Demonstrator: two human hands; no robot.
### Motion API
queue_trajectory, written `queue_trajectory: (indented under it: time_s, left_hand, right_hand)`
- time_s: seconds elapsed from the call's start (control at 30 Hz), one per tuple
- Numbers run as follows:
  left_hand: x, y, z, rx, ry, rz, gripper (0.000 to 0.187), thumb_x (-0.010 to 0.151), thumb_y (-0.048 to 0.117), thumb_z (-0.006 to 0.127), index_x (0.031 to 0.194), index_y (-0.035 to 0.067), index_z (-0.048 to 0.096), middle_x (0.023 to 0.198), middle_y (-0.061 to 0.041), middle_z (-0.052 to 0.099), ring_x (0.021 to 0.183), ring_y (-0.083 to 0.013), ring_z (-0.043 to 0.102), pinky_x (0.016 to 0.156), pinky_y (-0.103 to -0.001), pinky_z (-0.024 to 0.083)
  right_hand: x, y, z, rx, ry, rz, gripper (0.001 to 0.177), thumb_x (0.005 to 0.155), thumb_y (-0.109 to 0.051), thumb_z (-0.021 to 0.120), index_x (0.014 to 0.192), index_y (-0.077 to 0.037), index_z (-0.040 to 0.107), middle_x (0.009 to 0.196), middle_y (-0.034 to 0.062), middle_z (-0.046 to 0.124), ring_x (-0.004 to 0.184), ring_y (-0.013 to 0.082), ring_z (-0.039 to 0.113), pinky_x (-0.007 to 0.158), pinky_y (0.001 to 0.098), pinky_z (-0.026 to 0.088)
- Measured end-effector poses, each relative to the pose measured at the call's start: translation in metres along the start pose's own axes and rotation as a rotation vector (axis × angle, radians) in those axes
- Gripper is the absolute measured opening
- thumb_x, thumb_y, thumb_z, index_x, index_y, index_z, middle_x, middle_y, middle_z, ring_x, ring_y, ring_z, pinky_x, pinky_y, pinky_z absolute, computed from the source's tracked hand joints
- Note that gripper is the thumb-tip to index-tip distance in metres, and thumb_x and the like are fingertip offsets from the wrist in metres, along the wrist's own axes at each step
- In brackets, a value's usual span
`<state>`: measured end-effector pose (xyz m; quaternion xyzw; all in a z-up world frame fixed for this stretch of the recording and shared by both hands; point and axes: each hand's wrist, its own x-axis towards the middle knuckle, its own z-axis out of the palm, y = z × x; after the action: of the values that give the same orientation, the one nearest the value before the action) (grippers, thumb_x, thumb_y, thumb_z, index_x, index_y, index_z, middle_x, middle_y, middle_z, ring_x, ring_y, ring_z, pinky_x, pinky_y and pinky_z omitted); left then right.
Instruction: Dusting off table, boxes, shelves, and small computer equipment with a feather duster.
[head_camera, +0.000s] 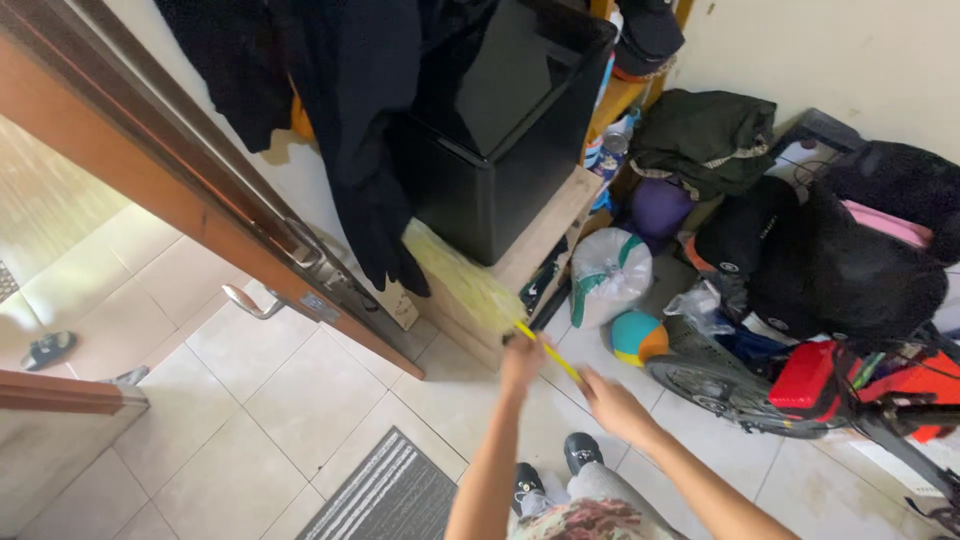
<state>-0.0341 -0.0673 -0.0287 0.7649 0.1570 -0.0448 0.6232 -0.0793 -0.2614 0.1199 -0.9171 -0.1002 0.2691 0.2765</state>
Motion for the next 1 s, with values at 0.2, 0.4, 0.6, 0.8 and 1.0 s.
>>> queue_trajectory:
  time_s: [0.2, 0.4, 0.6, 0.8, 1.0]
  left_hand:
    - [0.040, 0.035, -0.053, -0.378, 0.067, -0.033, 0.031, 0.104, 0.027, 0.055, 0.105, 0.002, 0.074, 0.088, -0.005, 0.078, 0.076, -0.0115, 0.068, 0.068, -0.027, 0.052]
    - [-0.017, 0.006, -0.022, -0.298, 0.024, -0.060, 0.025, 0.102, 0.026, 0.061, 0.104, 0.004, 0.073, 0.084, -0.004, 0.073, 0.073, -0.0083, 0.063, 0.067, -0.027, 0.052]
    - [-0.070, 0.121, -0.043, -0.427, 0.047, -0.080, 0.033, 0.101, 0.029, 0.062, 0.114, 0.003, 0.077, 0.091, -0.003, 0.075, 0.086, -0.0099, 0.063, 0.081, -0.028, 0.050]
    - [-0.073, 0.194, -0.077, -0.596, 0.065, 0.076, 0.035, 0.101, 0.031, 0.063, 0.115, 0.001, 0.074, 0.101, -0.006, 0.074, 0.101, -0.0113, 0.067, 0.094, -0.027, 0.050]
    - [-0.051, 0.060, -0.039, -0.250, -0.046, 0.088, 0.037, 0.104, 0.028, 0.056, 0.112, -0.002, 0.075, 0.101, -0.008, 0.075, 0.088, -0.0174, 0.063, 0.081, -0.031, 0.052]
  right_hand:
    - [0.038, -0.067, -0.027, -0.033, 0.112, -0.166, 0.032, 0.100, -0.024, 0.049, 0.131, -0.016, 0.053, 0.087, 0.0276, 0.070, 0.086, 0.0487, 0.068, 0.073, 0.0590, 0.050]
    - [0.026, -0.006, 0.021, 0.044, -0.029, -0.146, 0.026, 0.097, -0.028, 0.062, 0.106, -0.003, 0.063, 0.073, 0.0149, 0.070, 0.066, 0.0313, 0.072, 0.062, 0.0455, 0.054]
    - [-0.020, -0.052, -0.033, 0.515, -0.029, -0.088, 0.022, 0.101, -0.021, 0.055, 0.108, -0.010, 0.073, 0.062, -0.0044, 0.053, 0.054, 0.0047, 0.050, 0.048, 0.0268, 0.041]
    - [-0.048, -0.119, -0.089, 0.407, 0.181, -0.253, 0.025, 0.101, -0.020, 0.056, 0.114, -0.010, 0.074, 0.064, 0.0019, 0.050, 0.054, 0.0080, 0.043, 0.051, 0.0274, 0.042]
    - [-0.021, -0.015, -0.056, 0.371, 0.218, -0.369, 0.021, 0.100, -0.020, 0.059, 0.109, -0.009, 0.075, 0.072, 0.0003, 0.069, 0.060, 0.0071, 0.055, 0.058, 0.0274, 0.051]
